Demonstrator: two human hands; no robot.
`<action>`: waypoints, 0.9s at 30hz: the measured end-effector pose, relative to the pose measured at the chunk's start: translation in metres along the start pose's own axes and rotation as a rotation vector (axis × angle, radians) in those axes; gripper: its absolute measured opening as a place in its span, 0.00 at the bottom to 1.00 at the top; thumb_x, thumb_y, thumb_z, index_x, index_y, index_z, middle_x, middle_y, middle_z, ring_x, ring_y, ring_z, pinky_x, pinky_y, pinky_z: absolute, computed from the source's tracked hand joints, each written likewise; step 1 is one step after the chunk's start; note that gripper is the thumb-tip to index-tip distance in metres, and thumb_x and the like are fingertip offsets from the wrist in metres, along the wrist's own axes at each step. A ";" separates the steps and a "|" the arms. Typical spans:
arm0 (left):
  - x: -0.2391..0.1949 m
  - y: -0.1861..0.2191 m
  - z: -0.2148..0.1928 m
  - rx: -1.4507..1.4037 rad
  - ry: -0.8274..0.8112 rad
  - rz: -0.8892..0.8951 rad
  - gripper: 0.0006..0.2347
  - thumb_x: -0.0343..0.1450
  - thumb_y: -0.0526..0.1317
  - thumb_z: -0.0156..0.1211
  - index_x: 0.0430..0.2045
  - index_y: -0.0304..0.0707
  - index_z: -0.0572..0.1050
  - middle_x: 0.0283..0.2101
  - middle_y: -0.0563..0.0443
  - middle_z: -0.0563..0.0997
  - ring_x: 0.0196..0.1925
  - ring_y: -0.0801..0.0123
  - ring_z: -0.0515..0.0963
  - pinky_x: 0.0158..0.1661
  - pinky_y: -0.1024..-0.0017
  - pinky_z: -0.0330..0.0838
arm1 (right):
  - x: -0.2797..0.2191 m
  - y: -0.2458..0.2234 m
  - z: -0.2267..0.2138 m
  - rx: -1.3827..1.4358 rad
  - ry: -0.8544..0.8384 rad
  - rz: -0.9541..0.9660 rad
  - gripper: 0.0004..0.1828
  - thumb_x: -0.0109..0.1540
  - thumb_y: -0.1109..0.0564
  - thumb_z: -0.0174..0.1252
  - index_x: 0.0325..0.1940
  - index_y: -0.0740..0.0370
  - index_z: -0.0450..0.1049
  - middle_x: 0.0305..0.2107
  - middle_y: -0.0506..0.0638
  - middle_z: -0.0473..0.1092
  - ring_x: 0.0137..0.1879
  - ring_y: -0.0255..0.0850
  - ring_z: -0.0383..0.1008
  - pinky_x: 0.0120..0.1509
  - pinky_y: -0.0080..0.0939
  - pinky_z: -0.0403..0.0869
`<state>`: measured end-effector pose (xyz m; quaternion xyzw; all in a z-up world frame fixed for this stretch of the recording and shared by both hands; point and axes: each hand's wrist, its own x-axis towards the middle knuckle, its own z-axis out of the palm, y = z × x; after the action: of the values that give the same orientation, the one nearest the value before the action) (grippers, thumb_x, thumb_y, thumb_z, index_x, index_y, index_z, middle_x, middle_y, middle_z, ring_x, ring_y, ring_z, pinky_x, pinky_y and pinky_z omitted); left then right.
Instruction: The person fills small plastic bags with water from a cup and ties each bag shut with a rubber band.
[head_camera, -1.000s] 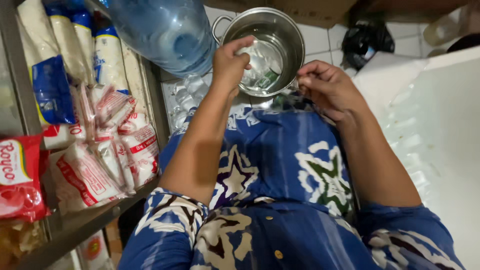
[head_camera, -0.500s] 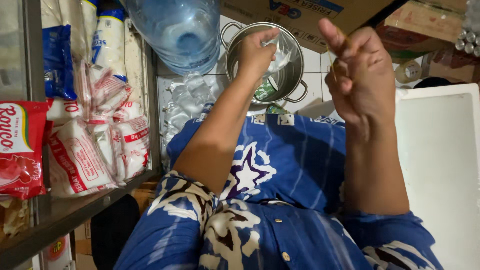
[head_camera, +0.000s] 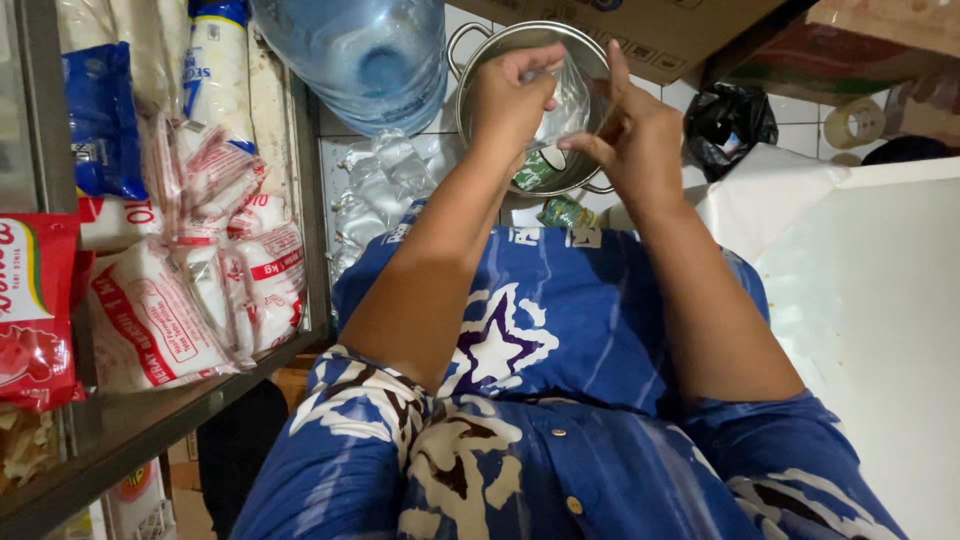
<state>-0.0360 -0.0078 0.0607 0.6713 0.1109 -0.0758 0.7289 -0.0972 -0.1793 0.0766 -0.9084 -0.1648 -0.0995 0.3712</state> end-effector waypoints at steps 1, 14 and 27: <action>0.001 -0.002 0.002 -0.051 0.006 -0.002 0.18 0.61 0.30 0.56 0.43 0.37 0.85 0.45 0.45 0.90 0.19 0.81 0.75 0.24 0.83 0.67 | -0.001 0.004 0.007 -0.028 0.000 0.005 0.58 0.58 0.42 0.79 0.81 0.58 0.51 0.43 0.54 0.75 0.30 0.33 0.66 0.42 0.32 0.71; 0.004 -0.011 0.006 -0.020 -0.244 0.287 0.08 0.66 0.29 0.64 0.36 0.37 0.84 0.37 0.49 0.89 0.35 0.74 0.88 0.37 0.76 0.85 | 0.011 -0.012 -0.007 0.138 0.216 -0.052 0.09 0.66 0.73 0.59 0.47 0.71 0.82 0.31 0.54 0.68 0.40 0.46 0.69 0.44 0.44 0.66; -0.025 0.029 0.000 0.446 -0.203 0.775 0.10 0.64 0.27 0.64 0.30 0.47 0.84 0.31 0.58 0.83 0.27 0.69 0.79 0.28 0.72 0.68 | 0.009 -0.007 -0.029 0.353 0.118 -0.009 0.15 0.70 0.74 0.57 0.29 0.67 0.73 0.30 0.53 0.61 0.49 0.46 0.74 0.79 0.54 0.75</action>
<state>-0.0527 -0.0067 0.0952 0.7930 -0.2393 0.1152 0.5483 -0.0927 -0.1933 0.1042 -0.8210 -0.1617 -0.1239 0.5333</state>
